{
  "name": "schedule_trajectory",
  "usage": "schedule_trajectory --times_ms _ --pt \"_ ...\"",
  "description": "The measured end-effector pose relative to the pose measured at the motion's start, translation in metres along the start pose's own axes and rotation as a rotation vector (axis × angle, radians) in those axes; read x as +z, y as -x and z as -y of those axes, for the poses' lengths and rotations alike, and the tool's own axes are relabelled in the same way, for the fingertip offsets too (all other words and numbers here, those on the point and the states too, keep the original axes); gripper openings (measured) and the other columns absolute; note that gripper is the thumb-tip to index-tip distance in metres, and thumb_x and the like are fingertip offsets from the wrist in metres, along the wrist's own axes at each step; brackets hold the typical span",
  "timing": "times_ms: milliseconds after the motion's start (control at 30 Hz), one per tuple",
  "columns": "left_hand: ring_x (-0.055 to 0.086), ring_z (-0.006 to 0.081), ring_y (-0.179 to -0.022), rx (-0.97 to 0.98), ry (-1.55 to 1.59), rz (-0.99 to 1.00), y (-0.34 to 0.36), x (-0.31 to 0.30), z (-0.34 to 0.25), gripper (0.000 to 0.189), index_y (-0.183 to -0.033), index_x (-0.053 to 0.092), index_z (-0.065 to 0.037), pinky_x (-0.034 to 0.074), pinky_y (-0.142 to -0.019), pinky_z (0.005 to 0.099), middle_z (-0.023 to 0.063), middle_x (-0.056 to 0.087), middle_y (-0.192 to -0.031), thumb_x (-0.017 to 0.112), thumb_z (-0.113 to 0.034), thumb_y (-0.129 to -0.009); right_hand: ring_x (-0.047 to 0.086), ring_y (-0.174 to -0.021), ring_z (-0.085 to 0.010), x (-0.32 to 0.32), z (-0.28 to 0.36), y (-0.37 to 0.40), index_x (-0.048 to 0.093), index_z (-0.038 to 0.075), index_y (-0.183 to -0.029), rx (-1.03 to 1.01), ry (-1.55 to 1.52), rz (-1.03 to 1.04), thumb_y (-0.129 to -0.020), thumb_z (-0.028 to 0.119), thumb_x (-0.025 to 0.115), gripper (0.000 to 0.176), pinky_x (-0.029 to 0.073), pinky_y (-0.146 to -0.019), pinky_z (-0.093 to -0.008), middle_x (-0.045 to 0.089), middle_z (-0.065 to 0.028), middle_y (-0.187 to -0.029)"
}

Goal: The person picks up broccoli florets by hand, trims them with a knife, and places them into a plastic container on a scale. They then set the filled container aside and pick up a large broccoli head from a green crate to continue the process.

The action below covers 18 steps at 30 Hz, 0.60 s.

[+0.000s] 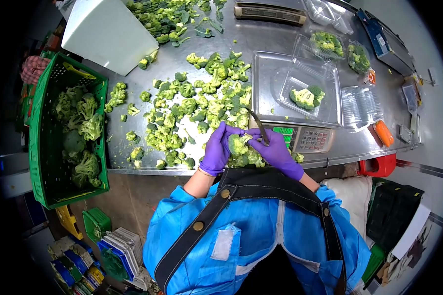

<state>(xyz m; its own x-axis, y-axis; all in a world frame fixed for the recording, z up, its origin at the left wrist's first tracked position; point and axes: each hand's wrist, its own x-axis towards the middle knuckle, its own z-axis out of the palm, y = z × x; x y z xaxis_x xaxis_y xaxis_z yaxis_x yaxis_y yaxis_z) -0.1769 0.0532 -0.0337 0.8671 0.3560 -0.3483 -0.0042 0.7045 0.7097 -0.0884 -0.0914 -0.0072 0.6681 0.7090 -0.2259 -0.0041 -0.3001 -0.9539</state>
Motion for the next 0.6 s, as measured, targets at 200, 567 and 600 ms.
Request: schedule_trajectory --times_ms 200,567,600 --pt "0.056 0.0218 -0.095 -0.12 0.169 0.138 0.003 0.002 -0.009 0.052 -0.1 0.054 0.005 0.042 -0.088 0.0324 0.0153 0.059 -0.098 0.027 -0.039 -0.094 0.053 -0.055 -0.0049 -0.004 -0.01 -0.003 0.058 0.001 -0.094 0.058 -0.145 0.039 -0.076 0.014 0.066 0.023 0.042 -0.051 -0.0196 0.06 -0.0033 -0.07" --pt "0.055 0.0223 -0.099 -0.162 -0.009 0.052 -0.002 -0.028 0.006 0.035 -0.11 0.051 -0.002 0.043 -0.087 0.0343 0.0123 0.054 -0.112 0.042 -0.029 -0.09 0.044 -0.047 -0.0042 -0.08 0.0 -0.024 0.055 -0.001 -0.105 -0.197 -0.325 -0.564 -0.08 0.021 0.056 0.033 0.041 -0.048 -0.0183 0.061 -0.0093 -0.085" --pt "0.055 0.0218 -0.099 -0.175 -0.035 0.056 -0.002 -0.026 0.006 0.035 -0.11 0.051 -0.002 0.044 -0.086 0.0338 0.0119 0.054 -0.111 0.043 -0.029 -0.089 0.044 -0.047 -0.0042 -0.079 0.003 -0.026 0.055 -0.001 -0.105 -0.2 -0.332 -0.54 -0.08 0.021 0.056 0.033 0.041 -0.048 -0.0183 0.061 -0.0093 -0.085"
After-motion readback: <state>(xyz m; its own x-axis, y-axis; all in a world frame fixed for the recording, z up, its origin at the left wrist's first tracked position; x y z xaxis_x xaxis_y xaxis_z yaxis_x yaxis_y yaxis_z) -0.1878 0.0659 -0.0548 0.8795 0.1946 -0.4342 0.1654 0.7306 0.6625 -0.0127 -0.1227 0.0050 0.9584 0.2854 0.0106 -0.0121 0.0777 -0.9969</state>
